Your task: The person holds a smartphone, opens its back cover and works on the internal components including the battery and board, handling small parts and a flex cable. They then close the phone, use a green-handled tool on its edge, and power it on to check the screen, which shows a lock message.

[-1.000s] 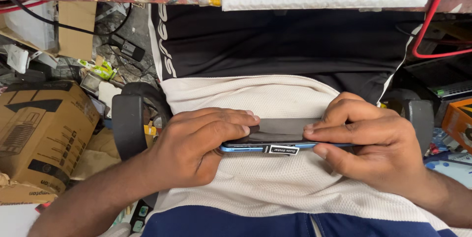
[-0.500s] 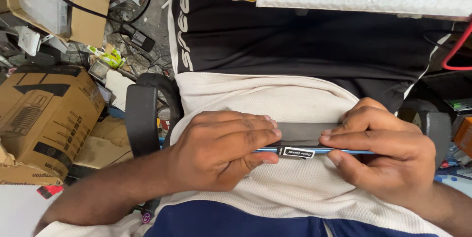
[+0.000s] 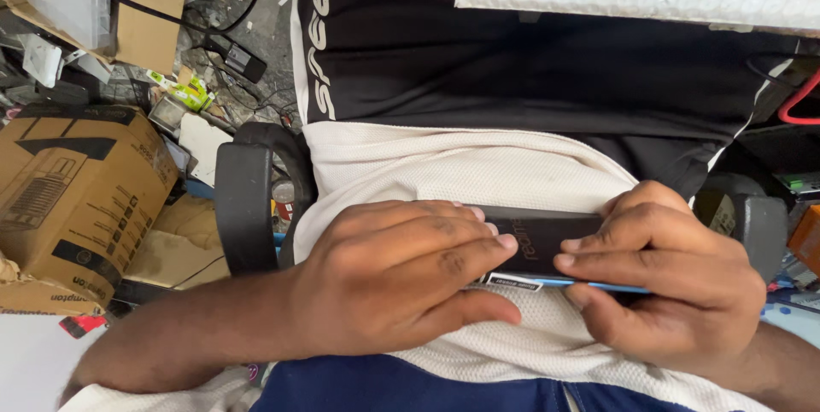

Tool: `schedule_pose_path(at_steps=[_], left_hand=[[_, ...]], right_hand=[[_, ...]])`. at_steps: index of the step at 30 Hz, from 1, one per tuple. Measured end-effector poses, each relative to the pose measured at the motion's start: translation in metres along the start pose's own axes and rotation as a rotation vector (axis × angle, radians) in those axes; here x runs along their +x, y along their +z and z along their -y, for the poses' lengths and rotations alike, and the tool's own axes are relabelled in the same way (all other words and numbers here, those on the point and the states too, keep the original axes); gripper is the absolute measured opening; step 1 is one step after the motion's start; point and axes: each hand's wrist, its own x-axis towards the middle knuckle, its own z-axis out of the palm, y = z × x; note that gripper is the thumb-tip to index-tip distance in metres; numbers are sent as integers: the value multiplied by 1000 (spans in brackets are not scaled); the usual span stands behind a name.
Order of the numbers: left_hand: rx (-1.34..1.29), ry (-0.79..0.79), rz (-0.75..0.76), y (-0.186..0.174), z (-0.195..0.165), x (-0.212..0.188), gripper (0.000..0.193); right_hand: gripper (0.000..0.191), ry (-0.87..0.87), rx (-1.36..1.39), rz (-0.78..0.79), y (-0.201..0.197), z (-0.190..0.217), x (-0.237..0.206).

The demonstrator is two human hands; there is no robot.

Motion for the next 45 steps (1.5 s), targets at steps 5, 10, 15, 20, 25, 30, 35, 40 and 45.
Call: schedule_pose_path(at_steps=[5, 10, 15, 20, 25, 30, 35, 40, 45], left_hand=[[199, 309, 50, -12, 10, 6, 30], [335, 629, -15, -15, 27, 0, 14], [330, 580, -35, -6, 27, -10, 27], [204, 499, -51, -6, 29, -6, 19], [-70, 296, -23, -9, 29, -1, 33], [-56, 220, -23, -14, 17, 9, 35], [11, 111, -126, -30, -32, 40, 30], [-35, -14, 11, -39, -63, 76, 25], [-149, -205, 73, -22, -58, 79, 35]], right_hand=[[25, -374, -52, 20, 3, -9, 7], [18, -556, -132, -31, 13, -14, -4], [16, -529, -105, -55, 11, -23, -10], [22, -318, 32, -10, 2, -28, -13], [21, -149, 119, -116, -3, -32, -27], [18, -85, 253, -162, -5, -35, -26], [30, -20, 263, -111, -24, -1, -3], [48, 47, 318, 98, -49, 38, 10], [29, 73, 179, -8, -40, 22, -7]])
